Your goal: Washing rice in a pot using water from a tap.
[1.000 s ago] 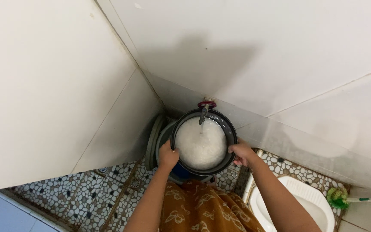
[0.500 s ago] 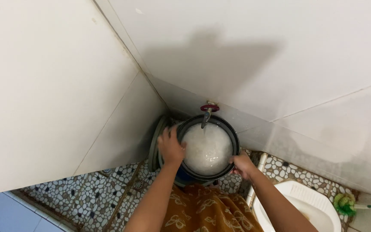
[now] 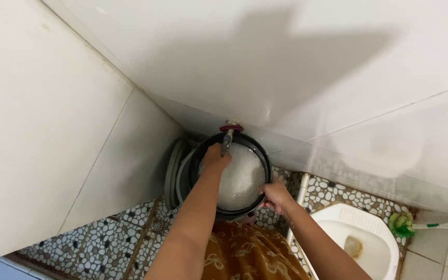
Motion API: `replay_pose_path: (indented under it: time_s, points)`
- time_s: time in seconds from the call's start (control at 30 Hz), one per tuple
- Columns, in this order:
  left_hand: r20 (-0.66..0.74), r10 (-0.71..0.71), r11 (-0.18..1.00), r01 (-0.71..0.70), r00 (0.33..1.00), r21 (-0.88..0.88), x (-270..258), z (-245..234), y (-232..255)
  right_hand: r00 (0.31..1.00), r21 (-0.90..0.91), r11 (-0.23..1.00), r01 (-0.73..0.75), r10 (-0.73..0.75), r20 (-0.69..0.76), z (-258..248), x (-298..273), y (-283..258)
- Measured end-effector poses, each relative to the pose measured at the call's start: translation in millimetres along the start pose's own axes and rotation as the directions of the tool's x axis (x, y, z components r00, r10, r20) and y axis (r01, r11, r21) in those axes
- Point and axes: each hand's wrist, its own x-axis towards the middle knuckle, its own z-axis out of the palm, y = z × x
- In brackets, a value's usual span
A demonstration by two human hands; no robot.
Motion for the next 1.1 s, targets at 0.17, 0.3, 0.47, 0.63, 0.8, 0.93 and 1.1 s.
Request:
replay_pose_path:
  time_s: [0.17,0.3,0.47,0.63,0.8,0.93,1.1]
  points:
    - [0.044,0.012,0.999,-0.013,0.999,0.034,10,8,-4,0.999,0.025,0.999,-0.038,0.038,-0.019,2,-13,-9]
    - [0.042,0.012,1.000,-0.013,0.999,0.018,3,11,-20,1.000,0.050,0.999,-0.006,0.007,-0.015,-4,3,12]
    - [0.032,0.107,0.983,-0.111,0.994,0.148,-26,11,-18,0.999,0.080,0.996,0.031,-0.032,0.009,-11,4,26]
    - [0.196,0.024,0.947,-0.085,0.980,0.310,-82,5,27,0.999,0.152,0.988,0.020,-0.025,0.033,-2,2,30]
    - [0.451,0.148,0.745,-0.399,0.880,0.535,-85,47,2,0.999,0.195,0.981,0.003,-0.009,0.033,-1,13,37]
    - [0.437,0.161,0.645,-0.430,0.885,0.632,-56,77,-52,0.999,0.234,0.972,-0.025,0.034,-0.032,0,0,26]
    - [0.121,0.182,0.749,-0.217,0.976,0.626,-29,66,-75,1.000,0.236,0.971,0.030,-0.027,-0.014,4,-7,23]
